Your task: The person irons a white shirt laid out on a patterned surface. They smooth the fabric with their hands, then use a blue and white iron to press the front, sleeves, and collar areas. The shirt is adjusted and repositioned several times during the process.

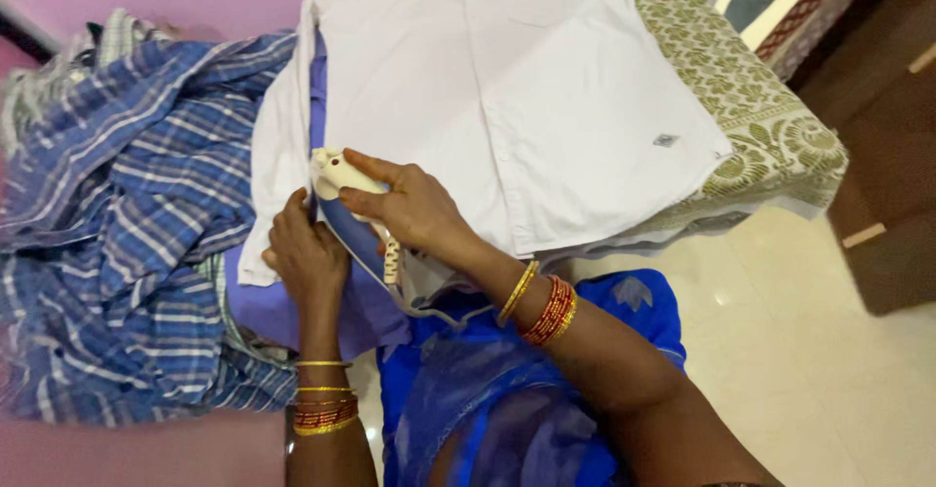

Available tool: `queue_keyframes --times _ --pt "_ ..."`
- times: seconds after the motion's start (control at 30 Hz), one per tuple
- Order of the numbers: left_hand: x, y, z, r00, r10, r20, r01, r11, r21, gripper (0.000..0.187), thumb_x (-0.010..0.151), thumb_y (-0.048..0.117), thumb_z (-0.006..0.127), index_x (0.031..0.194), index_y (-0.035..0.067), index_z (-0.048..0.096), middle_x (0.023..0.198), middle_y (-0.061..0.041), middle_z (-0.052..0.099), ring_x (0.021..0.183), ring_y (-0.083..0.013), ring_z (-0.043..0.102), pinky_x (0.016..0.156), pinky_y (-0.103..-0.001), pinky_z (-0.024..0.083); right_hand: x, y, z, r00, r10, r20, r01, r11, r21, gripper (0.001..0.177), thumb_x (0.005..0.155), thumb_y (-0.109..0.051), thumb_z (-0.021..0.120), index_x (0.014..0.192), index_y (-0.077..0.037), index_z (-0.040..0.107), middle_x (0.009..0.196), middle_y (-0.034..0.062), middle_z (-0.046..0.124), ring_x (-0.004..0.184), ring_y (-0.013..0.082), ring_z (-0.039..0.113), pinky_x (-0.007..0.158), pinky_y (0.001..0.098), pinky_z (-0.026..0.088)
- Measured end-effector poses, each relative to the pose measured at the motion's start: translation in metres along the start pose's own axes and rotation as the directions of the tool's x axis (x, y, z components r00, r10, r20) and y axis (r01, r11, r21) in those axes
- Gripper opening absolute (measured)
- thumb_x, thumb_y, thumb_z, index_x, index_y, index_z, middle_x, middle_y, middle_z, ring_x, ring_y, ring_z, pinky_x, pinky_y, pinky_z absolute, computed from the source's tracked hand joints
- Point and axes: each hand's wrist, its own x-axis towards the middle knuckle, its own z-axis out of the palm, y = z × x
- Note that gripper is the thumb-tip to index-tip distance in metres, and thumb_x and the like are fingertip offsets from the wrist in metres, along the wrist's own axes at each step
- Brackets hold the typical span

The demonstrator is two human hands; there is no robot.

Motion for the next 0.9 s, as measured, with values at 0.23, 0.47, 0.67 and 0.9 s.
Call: queue_keyframes --times 0.23,0.47,0.67,0.9 --pt "-0.003 0.006 -0.004 1.000 0.009 0.010 -0.010 0.998 0.068 0.050 0.091 0.006 0.061 0.140 0.009 0.058 0.123 -0.012 0.062 0.117 -0.0333 0.056 0.096 -0.053 0.035 -0.039 -0.011 -0.015 0.999 0.028 0.029 -0.028 1.000 -0.003 0.064 0.088 -0.037 0.069 0.149 -0.028 0.053 0.057 0.0004 0.065 0.046 0.0082 0.063 0.050 0.0261 0.052" --pt "-0.006 0.008 -0.004 0.999 0.034 -0.010 -0.033 0.996 0.088 0.045 0.092 0.004 0.060 0.137 0.009 0.061 0.124 -0.011 0.063 0.117 -0.0316 0.056 0.097 -0.052 0.036 -0.069 -0.010 -0.027 0.998 0.035 0.048 -0.036 0.999 0.009 0.061 0.091 -0.034 0.068 0.150 -0.028 0.052 0.064 0.0007 0.068 0.048 0.0064 0.060 0.051 0.0242 0.052" --pt "-0.005 0.008 -0.002 0.999 0.030 -0.022 -0.028 0.997 0.076 0.046 0.089 0.005 0.061 0.135 0.010 0.062 0.124 -0.012 0.062 0.116 -0.0318 0.055 0.095 -0.051 0.036 -0.091 0.001 -0.034 0.998 0.046 0.051 -0.052 0.993 0.109 0.059 0.092 -0.026 0.070 0.149 -0.027 0.054 0.081 -0.0005 0.074 0.054 0.0031 0.058 0.053 0.0213 0.053" --pt "-0.005 0.007 -0.001 1.000 0.001 -0.010 0.000 0.998 0.069 0.044 0.091 0.007 0.061 0.135 0.011 0.062 0.122 -0.012 0.062 0.117 -0.0315 0.055 0.095 -0.052 0.036 -0.111 0.015 -0.039 0.998 0.023 0.061 -0.034 0.984 0.175 0.060 0.092 -0.021 0.072 0.149 -0.020 0.055 0.089 0.0018 0.076 0.059 0.0031 0.060 0.054 0.0211 0.055"
